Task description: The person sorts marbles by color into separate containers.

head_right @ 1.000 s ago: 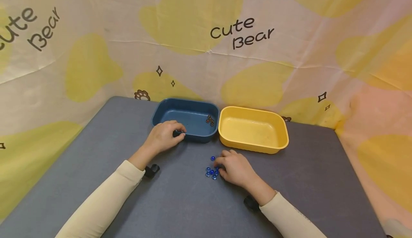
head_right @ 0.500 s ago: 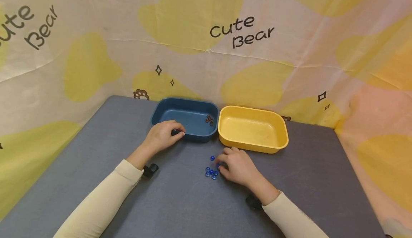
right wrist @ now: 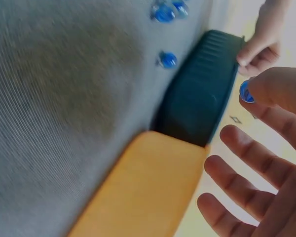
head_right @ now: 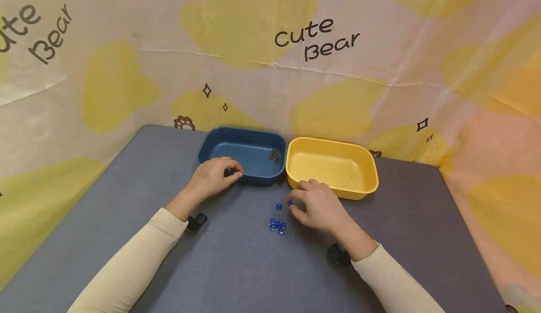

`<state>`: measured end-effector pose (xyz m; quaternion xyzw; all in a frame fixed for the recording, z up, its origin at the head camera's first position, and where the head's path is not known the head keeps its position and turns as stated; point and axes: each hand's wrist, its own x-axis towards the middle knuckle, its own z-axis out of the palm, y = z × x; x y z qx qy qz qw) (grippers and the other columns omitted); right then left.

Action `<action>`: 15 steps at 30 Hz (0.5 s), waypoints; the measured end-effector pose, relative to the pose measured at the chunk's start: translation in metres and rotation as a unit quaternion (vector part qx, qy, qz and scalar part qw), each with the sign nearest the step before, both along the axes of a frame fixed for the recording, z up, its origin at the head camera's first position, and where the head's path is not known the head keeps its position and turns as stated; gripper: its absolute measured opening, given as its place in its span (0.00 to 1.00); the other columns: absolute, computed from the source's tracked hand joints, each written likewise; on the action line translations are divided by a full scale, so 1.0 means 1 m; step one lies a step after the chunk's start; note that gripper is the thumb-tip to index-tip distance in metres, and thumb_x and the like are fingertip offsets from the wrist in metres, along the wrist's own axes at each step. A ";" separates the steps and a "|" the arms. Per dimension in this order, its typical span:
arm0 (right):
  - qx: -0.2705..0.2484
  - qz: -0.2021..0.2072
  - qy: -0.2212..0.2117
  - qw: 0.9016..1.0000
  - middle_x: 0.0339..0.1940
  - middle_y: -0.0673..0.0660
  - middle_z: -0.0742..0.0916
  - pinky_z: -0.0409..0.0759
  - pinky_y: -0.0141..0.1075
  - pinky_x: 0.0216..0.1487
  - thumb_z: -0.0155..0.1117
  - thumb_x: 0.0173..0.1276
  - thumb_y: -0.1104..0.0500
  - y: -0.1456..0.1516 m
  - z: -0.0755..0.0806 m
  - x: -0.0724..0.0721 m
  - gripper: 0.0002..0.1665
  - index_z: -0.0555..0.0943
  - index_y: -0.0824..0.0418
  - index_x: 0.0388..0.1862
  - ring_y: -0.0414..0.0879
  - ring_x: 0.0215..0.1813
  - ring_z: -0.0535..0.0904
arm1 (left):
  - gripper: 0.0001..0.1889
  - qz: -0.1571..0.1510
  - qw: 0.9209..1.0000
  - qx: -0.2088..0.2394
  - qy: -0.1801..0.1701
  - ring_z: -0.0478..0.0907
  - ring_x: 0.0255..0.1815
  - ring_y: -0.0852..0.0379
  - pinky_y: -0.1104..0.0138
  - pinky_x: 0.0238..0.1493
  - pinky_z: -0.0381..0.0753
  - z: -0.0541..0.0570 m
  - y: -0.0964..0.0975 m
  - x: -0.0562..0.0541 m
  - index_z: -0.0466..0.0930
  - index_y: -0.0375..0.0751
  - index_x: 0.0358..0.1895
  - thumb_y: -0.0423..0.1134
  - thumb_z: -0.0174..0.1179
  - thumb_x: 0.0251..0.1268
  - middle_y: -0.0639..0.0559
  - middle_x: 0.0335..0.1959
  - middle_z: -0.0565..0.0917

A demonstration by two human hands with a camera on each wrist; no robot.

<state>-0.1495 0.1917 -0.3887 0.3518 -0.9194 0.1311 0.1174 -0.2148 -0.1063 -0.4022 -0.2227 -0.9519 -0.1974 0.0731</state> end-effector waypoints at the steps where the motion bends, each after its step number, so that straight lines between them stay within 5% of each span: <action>1: -0.001 -0.003 0.001 1.000 0.33 0.46 0.83 0.75 0.36 0.36 0.72 0.56 0.53 0.001 0.002 -0.001 0.08 0.86 0.48 0.36 0.42 0.35 0.74 | 0.05 0.000 1.000 -0.001 -0.003 0.80 0.34 0.60 0.64 0.32 0.78 0.000 0.000 0.000 0.86 0.58 0.38 0.48 0.62 0.64 0.60 0.37 0.84; 15: -0.023 -0.037 0.008 0.999 0.34 0.51 0.86 0.76 0.40 0.38 0.71 0.57 0.55 0.020 0.026 -0.028 0.07 0.86 0.50 0.36 0.47 0.36 0.77 | 0.05 -0.004 1.000 -0.008 -0.004 0.80 0.32 0.60 0.65 0.29 0.76 0.003 0.000 0.000 0.86 0.57 0.38 0.47 0.62 0.64 0.61 0.37 0.84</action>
